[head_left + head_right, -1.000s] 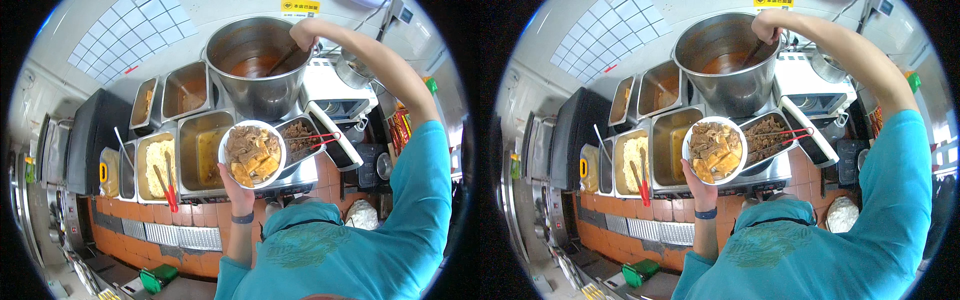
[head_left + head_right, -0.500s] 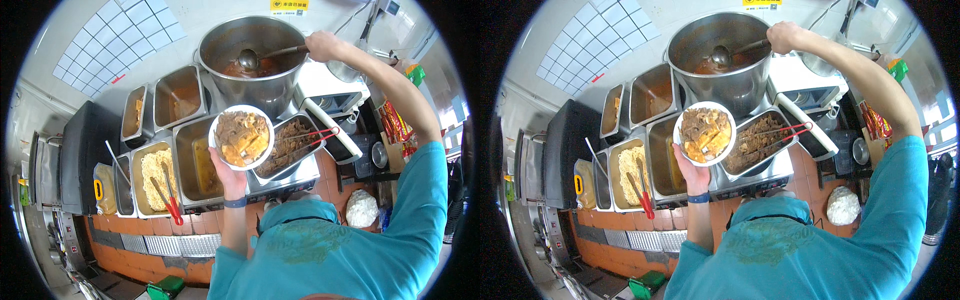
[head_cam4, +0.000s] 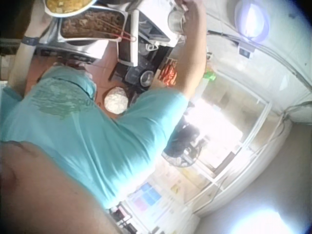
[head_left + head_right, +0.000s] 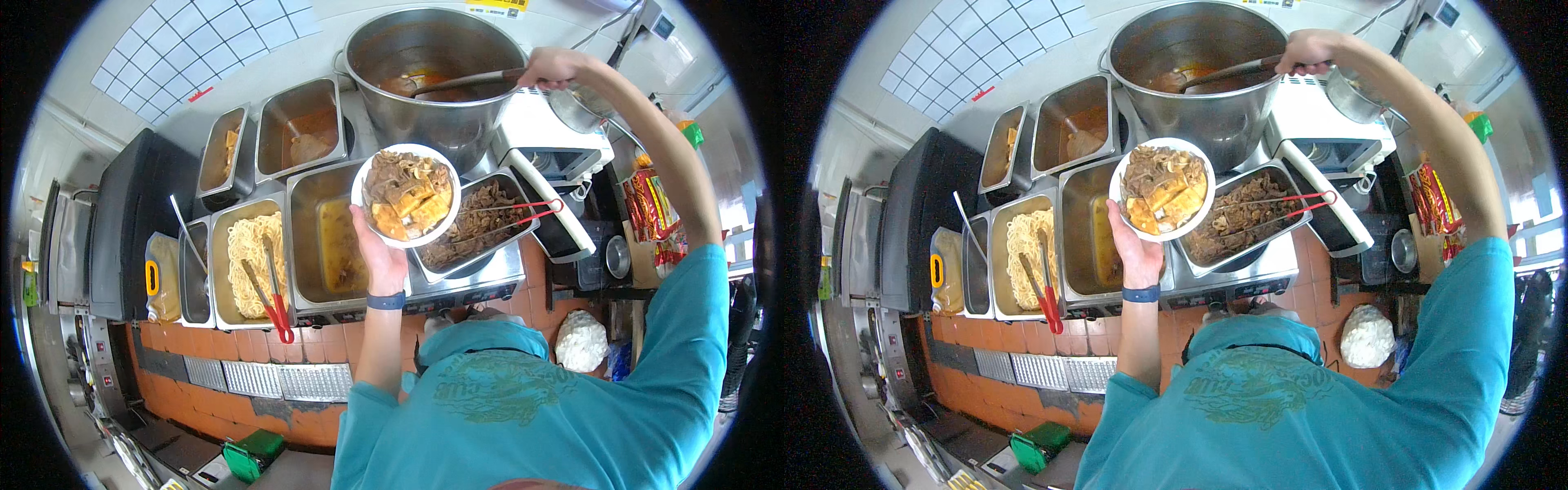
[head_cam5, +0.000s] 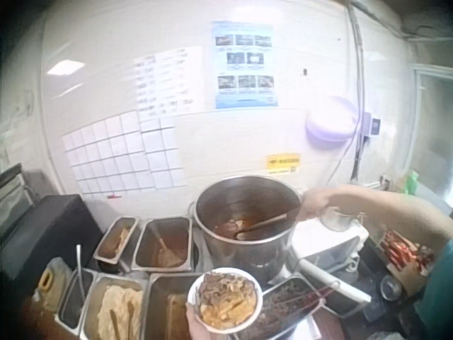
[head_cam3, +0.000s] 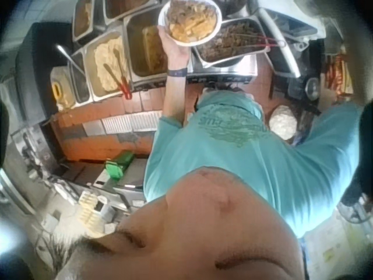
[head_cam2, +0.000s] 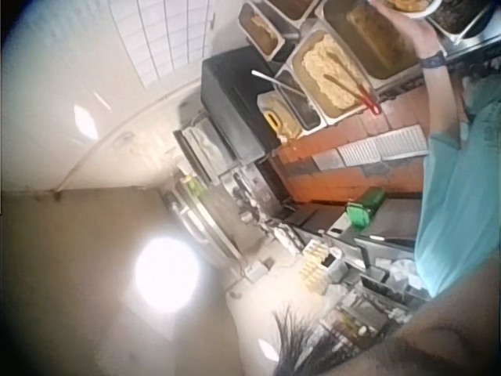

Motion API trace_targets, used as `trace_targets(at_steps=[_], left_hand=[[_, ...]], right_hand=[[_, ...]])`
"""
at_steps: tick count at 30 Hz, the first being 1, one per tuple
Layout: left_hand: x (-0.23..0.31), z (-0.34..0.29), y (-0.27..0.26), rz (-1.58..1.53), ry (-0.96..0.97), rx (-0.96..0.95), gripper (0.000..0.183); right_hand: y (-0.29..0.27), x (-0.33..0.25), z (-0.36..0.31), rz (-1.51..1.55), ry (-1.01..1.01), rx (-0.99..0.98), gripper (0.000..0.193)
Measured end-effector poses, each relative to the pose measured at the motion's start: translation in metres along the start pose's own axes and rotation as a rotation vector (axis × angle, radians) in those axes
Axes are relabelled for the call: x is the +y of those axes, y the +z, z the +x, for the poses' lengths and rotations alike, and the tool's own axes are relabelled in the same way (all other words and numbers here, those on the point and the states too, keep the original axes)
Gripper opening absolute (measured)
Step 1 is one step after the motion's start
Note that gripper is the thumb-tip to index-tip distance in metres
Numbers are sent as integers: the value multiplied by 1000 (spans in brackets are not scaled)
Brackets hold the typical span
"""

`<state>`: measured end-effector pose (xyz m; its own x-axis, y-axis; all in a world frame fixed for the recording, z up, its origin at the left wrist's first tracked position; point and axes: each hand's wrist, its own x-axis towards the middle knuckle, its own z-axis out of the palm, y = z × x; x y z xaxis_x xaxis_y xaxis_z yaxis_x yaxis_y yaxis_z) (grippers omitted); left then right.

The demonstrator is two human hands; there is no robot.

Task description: The person assembles a noodle bowl by adding fried tofu, sliced meat, and noodles into a white bowl using tongs, then ladles broth over the contents. They add a dark sauce, cover the bowl with a yellow lid, and place it in a microwave. The person repeats the process for a second bowl, adding ingredients and covering it.

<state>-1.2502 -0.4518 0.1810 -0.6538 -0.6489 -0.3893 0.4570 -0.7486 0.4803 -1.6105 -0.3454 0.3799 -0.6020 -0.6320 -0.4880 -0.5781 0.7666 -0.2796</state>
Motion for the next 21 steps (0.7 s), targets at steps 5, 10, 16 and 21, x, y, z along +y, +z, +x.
trace_targets(at_steps=[5,10,16,21], left_hand=[[4,5,-3,67,39,18,66],[11,17,1,110,37,-22,61],[17,29,15,116,-12,-57,63],[23,30,29,137,-16,-47,63]], right_hand=[[-17,30,-51,84,-55,21,28],[-33,42,-105,159,-91,74,24],[-72,54,-158,147,-45,124,31],[-101,67,-204,72,-16,179,43]])
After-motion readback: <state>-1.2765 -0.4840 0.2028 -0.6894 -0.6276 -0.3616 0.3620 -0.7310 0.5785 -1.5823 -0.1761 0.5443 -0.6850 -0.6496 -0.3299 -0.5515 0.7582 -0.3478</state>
